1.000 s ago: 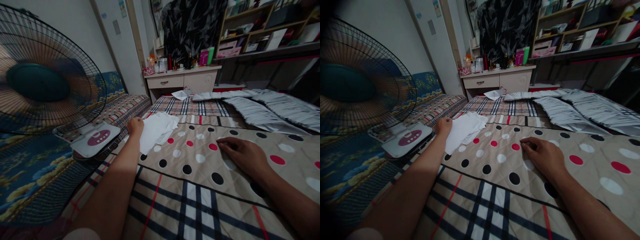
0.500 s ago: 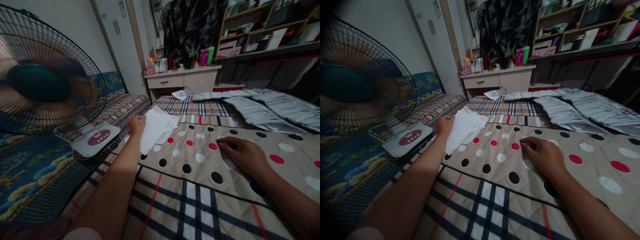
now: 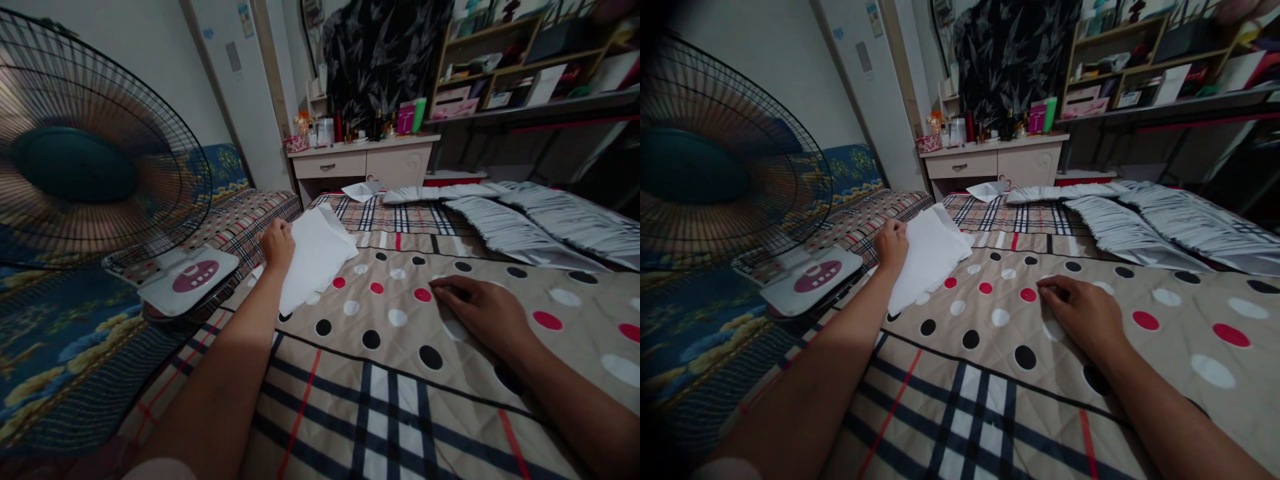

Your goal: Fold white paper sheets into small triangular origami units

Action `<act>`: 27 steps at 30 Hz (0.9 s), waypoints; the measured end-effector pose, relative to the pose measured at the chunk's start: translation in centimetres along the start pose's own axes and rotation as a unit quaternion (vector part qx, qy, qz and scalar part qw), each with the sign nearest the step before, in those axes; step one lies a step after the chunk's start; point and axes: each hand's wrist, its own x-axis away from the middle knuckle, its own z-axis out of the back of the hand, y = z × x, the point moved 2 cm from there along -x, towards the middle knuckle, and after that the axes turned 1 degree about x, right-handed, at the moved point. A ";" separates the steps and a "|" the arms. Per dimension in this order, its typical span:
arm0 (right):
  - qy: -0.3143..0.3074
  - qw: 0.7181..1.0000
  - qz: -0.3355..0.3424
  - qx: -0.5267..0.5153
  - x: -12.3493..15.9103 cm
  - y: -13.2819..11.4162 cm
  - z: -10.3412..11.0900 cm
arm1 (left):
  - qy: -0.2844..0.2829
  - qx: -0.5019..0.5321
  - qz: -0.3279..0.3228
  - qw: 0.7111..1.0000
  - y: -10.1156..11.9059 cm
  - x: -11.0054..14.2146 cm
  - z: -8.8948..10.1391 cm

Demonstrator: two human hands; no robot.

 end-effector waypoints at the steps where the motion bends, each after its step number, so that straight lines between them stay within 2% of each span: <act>1: 0.003 1.000 0.001 -0.004 0.0 0.0 0.0 | -0.028 0.005 -0.006 1.000 0.4 0.0 -0.1; 3: 0.008 1.000 0.001 -0.013 0.1 0.0 0.0 | -0.072 0.022 -0.027 0.997 1.3 0.1 -0.2; 8: 0.024 0.999 0.007 -0.025 0.2 -0.3 0.2 | -0.122 0.117 -0.098 0.981 3.4 0.4 -0.2; 11: 0.023 0.998 0.009 -0.057 0.2 -0.4 0.3 | -0.152 0.198 -0.139 0.958 4.8 0.7 0.0; 14: 0.016 0.988 0.017 -0.156 0.4 -0.8 0.3 | -0.168 0.279 -0.183 0.928 6.5 1.2 0.6; 18: -0.051 0.948 0.061 -0.308 0.9 -2.0 0.4 | -0.177 0.322 -0.228 0.902 8.8 2.3 1.4; 22: -0.103 0.939 0.096 -0.313 1.3 -2.9 0.4 | -0.194 0.296 -0.258 0.899 10.2 3.4 1.7; 24: -0.085 0.941 0.071 -0.319 1.2 -2.7 0.5 | -0.200 0.280 -0.251 0.905 10.2 3.6 1.4; 27: 0.043 0.939 -0.025 -0.340 0.9 -1.6 0.9 | -0.214 0.284 -0.238 0.904 9.6 3.8 0.6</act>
